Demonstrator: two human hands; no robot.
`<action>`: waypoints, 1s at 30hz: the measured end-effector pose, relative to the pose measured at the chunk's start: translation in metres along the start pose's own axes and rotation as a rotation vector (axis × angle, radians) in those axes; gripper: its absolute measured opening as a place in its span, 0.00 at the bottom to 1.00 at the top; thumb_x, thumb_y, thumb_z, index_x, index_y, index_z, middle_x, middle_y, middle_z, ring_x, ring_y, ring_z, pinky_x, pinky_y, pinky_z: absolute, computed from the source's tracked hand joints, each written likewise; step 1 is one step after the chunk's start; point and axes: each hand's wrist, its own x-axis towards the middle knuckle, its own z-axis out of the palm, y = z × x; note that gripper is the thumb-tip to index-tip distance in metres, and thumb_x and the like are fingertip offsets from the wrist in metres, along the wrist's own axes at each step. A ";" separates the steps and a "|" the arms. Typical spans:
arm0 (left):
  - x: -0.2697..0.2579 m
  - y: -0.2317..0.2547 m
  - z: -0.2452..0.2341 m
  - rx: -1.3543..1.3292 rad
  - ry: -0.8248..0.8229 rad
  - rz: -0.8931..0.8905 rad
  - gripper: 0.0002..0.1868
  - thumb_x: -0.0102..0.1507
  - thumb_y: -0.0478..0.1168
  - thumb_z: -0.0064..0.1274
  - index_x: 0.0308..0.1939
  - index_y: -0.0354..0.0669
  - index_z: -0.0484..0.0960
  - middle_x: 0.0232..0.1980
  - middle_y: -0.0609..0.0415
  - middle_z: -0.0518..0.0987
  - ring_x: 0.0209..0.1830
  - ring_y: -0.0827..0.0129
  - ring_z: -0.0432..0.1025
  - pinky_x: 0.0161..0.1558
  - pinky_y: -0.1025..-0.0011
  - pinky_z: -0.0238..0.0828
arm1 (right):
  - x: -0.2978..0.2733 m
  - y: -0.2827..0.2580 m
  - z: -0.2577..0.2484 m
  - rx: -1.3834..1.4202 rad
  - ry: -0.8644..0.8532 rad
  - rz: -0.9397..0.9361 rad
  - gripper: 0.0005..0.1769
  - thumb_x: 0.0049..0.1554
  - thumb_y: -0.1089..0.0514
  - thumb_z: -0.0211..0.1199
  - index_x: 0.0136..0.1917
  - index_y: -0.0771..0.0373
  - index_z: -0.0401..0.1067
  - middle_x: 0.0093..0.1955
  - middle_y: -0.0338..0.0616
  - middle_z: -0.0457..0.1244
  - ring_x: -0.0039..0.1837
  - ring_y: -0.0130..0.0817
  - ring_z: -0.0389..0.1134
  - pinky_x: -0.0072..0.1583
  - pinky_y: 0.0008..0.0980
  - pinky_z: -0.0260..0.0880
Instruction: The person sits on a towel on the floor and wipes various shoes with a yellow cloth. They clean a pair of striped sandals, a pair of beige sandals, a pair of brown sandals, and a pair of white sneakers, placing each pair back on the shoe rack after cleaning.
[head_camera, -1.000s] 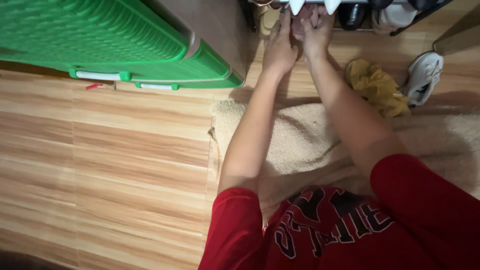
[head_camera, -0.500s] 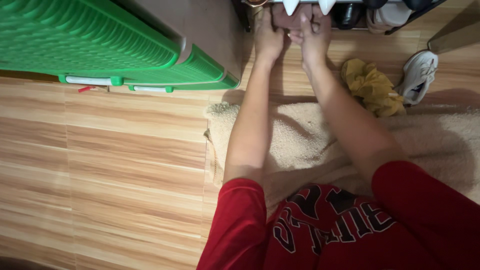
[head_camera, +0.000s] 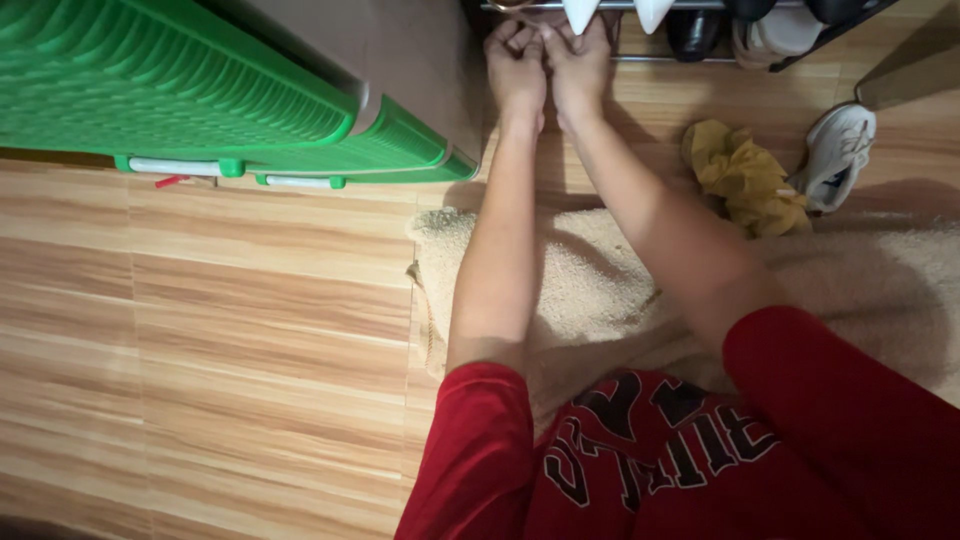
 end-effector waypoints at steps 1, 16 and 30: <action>0.002 -0.003 -0.001 0.015 -0.001 0.039 0.23 0.66 0.27 0.50 0.65 0.31 0.65 0.55 0.42 0.81 0.50 0.62 0.75 0.48 0.69 0.75 | 0.002 0.002 0.005 0.003 -0.024 -0.065 0.15 0.62 0.71 0.66 0.60 0.66 0.67 0.45 0.41 0.67 0.45 0.27 0.67 0.48 0.26 0.70; -0.047 0.006 0.012 0.455 -0.494 -0.103 0.11 0.62 0.32 0.53 0.48 0.33 0.76 0.43 0.44 0.81 0.40 0.61 0.75 0.41 0.66 0.73 | -0.012 -0.095 -0.099 -0.641 -0.554 0.161 0.22 0.65 0.64 0.61 0.71 0.65 0.65 0.51 0.41 0.68 0.46 0.27 0.70 0.47 0.25 0.73; -0.151 -0.078 0.103 0.479 -0.972 -0.016 0.17 0.63 0.34 0.54 0.55 0.36 0.80 0.53 0.51 0.80 0.52 0.67 0.75 0.53 0.70 0.75 | -0.007 -0.254 -0.357 -1.409 -0.561 -0.027 0.20 0.60 0.57 0.65 0.65 0.54 0.77 0.60 0.45 0.71 0.57 0.44 0.72 0.59 0.42 0.72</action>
